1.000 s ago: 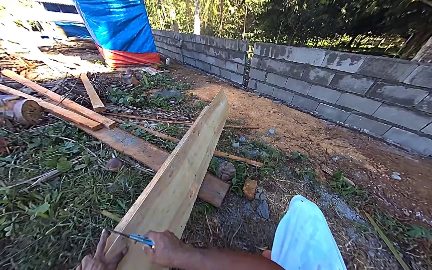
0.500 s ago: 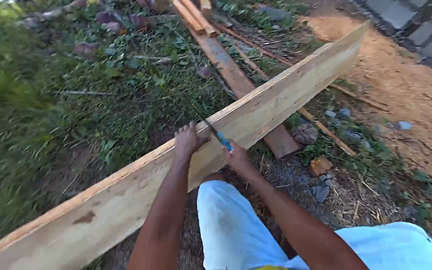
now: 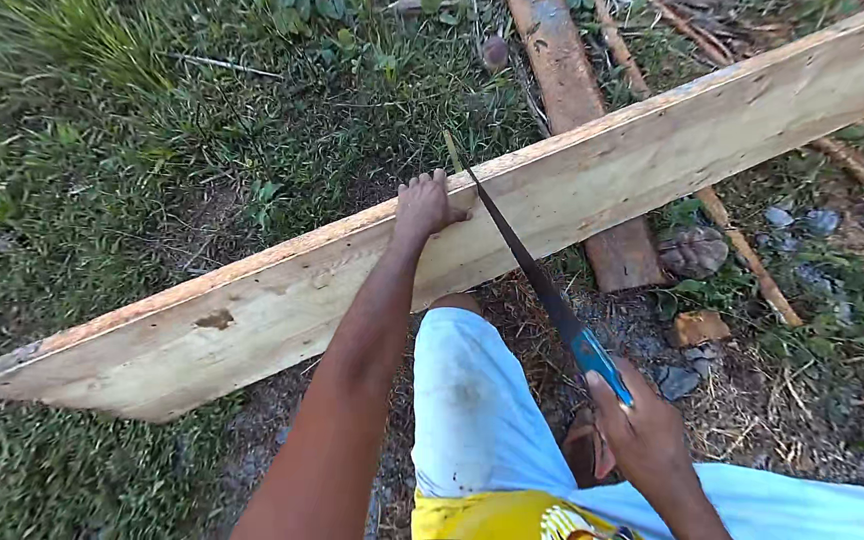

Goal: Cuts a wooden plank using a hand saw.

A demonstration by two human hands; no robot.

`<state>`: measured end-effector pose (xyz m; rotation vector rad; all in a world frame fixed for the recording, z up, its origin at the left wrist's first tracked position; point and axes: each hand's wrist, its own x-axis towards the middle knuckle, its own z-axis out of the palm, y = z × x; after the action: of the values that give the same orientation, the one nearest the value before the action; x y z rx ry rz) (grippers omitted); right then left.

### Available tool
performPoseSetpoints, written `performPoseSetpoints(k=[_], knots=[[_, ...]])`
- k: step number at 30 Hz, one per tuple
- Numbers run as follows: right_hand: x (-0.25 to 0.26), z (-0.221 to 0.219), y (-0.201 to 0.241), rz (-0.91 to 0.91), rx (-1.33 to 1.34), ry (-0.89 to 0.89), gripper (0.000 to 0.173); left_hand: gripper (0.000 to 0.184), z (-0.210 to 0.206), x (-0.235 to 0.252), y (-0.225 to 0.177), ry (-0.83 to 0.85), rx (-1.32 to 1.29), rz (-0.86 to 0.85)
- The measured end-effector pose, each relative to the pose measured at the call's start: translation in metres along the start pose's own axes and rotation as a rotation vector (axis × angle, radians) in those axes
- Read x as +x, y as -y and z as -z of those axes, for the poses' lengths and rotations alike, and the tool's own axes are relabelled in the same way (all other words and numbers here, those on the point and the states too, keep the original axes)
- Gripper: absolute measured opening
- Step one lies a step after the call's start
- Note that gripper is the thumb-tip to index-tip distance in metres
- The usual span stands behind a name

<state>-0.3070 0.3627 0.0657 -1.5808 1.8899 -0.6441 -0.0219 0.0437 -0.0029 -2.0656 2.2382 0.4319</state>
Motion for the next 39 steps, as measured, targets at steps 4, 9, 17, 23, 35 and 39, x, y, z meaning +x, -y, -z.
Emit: performPoseSetpoints(k=[4,9,17,23,35,39], knots=[[0.003,-0.010,-0.003,0.042,-0.032,-0.060,0.046,0.097,0.000,0.002,-0.004,0.010,0.023,0.024],[0.152,-0.090,0.039,0.050,0.054,0.042,0.038,0.096,0.000,-0.004,-0.007,0.008,0.019,0.033],[0.058,-0.032,0.009,0.066,-0.031,0.031,0.043,0.096,0.000,0.007,0.002,0.033,-0.008,0.026],[0.011,-0.021,-0.006,0.075,-0.060,-0.046,0.046,0.097,0.003,0.007,0.000,0.053,0.023,0.059],[0.046,-0.020,0.014,0.046,-0.050,0.035,0.043,0.099,0.001,0.008,0.003,0.051,0.010,0.040],[-0.021,0.005,-0.005,0.062,-0.032,-0.056,0.044,0.097,0.002,0.001,-0.006,0.031,0.014,0.054]])
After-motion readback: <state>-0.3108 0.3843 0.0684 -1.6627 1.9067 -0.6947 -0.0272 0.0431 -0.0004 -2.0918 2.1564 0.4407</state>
